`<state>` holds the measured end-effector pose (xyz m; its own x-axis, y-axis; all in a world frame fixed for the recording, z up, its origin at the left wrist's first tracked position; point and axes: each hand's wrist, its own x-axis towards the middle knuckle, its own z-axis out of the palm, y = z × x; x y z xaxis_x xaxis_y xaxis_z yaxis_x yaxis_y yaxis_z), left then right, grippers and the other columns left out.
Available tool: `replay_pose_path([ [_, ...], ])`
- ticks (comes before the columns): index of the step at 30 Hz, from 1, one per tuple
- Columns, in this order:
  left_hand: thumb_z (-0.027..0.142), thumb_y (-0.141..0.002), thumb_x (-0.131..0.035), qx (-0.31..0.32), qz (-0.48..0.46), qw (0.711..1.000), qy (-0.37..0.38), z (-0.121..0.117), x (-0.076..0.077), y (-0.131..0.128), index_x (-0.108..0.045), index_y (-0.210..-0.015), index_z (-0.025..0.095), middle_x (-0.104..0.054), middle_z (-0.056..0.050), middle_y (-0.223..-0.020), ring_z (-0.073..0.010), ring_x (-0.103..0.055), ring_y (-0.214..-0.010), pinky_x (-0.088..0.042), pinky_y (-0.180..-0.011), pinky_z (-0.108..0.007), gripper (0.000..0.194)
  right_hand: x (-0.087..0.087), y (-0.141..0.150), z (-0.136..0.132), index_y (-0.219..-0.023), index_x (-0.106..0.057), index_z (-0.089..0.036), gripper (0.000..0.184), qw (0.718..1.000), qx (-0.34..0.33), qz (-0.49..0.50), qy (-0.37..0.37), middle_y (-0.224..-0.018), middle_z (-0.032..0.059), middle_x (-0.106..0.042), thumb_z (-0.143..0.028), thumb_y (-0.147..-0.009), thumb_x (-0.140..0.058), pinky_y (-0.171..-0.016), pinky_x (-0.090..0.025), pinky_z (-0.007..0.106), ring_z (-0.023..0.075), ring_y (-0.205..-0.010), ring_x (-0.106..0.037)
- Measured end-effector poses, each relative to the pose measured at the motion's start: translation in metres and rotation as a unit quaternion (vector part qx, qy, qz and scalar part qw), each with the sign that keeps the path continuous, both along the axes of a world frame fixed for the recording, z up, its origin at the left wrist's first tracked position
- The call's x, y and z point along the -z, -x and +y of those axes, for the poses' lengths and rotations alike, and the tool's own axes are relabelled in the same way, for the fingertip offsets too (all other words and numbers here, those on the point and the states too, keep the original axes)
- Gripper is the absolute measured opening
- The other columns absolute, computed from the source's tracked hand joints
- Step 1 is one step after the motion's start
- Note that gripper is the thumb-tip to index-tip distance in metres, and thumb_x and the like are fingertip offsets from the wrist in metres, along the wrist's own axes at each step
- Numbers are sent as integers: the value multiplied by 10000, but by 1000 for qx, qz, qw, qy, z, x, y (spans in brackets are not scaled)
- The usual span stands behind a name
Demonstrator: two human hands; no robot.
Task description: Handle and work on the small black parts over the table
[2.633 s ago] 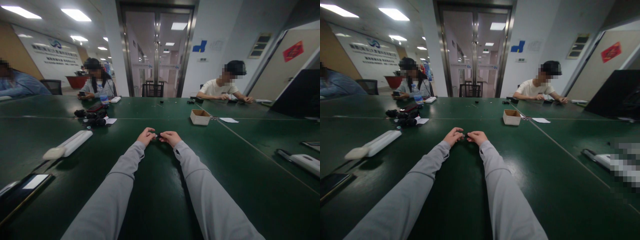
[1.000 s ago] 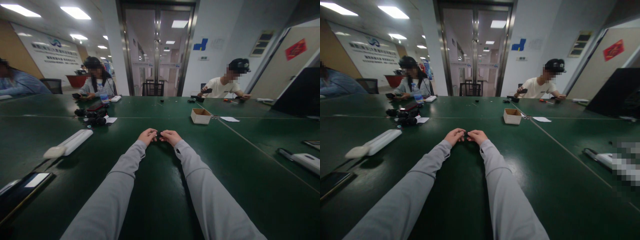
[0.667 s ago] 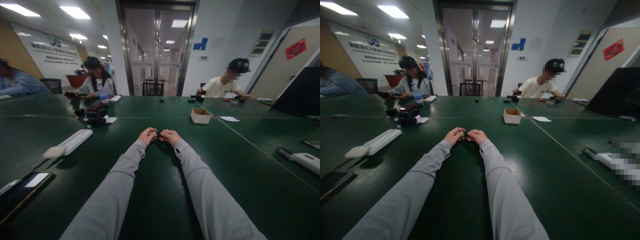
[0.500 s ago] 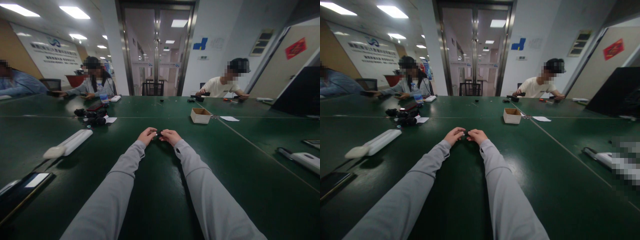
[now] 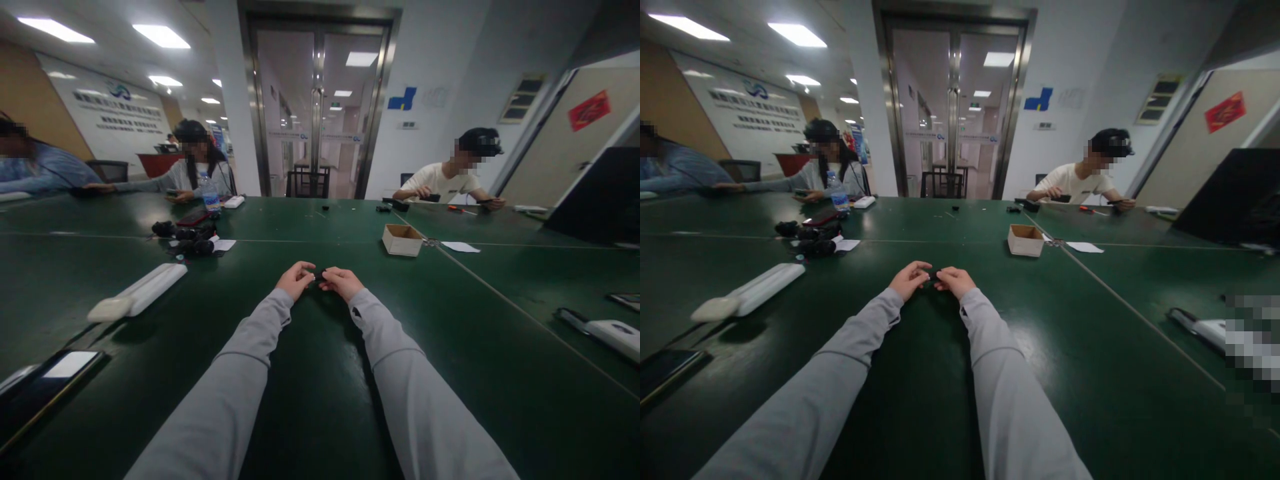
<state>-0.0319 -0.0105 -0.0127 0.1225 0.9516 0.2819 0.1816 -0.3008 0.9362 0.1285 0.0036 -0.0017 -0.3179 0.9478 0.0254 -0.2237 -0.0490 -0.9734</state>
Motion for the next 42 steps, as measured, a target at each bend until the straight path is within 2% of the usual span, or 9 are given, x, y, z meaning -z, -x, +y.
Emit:
replay_pose_path([
  [3,316,-774,-466,-4,18,1000,10,-2,1,0,-535,-975,157,-561,4,-627,-104,-527,-566,-407,-512,-208,266,5,0,2,-658,-628,-103,151,1000,-5,-9,-23,-707,20,-588,-203,-609,-730,-500,-496,172,86,-545,-587],
  [8,380,-822,-370,-60,91,994,6,-4,0,-2,-588,-896,185,-530,24,-517,-92,-449,-444,-373,-467,-210,302,10,-1,5,-667,-644,-105,201,999,-5,-2,-33,-796,33,-586,-242,-567,-752,-498,-496,164,83,-564,-592],
  [13,363,-741,-533,-17,46,999,-23,-3,1,-2,-547,-1004,185,-578,-5,-736,-114,-541,-642,-438,-568,-219,318,8,-2,4,-669,-632,-102,198,1000,3,12,-15,-756,44,-592,-236,-579,-746,-502,-502,174,97,-569,-597],
  [15,336,-740,-536,-8,43,999,-27,-4,0,-2,-532,-1019,175,-569,2,-699,-104,-529,-597,-434,-556,-217,322,8,-2,3,-662,-632,-99,195,1000,7,9,-17,-773,48,-592,-230,-576,-747,-498,-503,173,97,-566,-598],
  [20,366,-819,-393,-17,73,997,-4,-8,-4,-3,-548,-957,169,-546,23,-531,-80,-465,-442,-395,-489,-204,286,7,0,3,-642,-641,-92,186,999,12,-8,-29,-857,64,-586,-229,-571,-744,-494,-506,166,90,-563,-599],
  [27,258,-713,-548,4,5,1000,-4,-2,0,-1,-544,-984,167,-565,6,-681,-92,-519,-570,-447,-543,-213,286,4,1,2,-622,-621,-96,176,1000,17,-5,-15,-816,61,-596,-206,-569,-747,-484,-510,176,91,-544,-594],
  [31,274,-760,-485,17,9,1000,14,1,3,0,-540,-978,150,-571,5,-593,-90,-503,-502,-419,-504,-209,257,4,2,2,-622,-613,-101,151,1000,21,-7,-13,-763,44,-590,-184,-586,-734,-469,-508,171,90,-528,-592],
  [37,331,-798,-417,-7,47,999,12,1,3,-1,-564,-932,164,-549,19,-543,-78,-473,-447,-391,-470,-197,260,3,2,2,-624,-604,-98,120,1000,18,-6,-18,-718,25,-575,-152,-614,-711,-464,-511,174,98,-520,-597],
  [42,331,-779,-437,-5,42,999,21,1,2,0,-577,-911,165,-532,20,-539,-88,-481,-476,-378,-458,-195,254,2,1,1,-634,-599,-97,91,1000,11,-2,-12,-702,32,-576,-122,-645,-685,-469,-514,186,103,-521,-597],
])
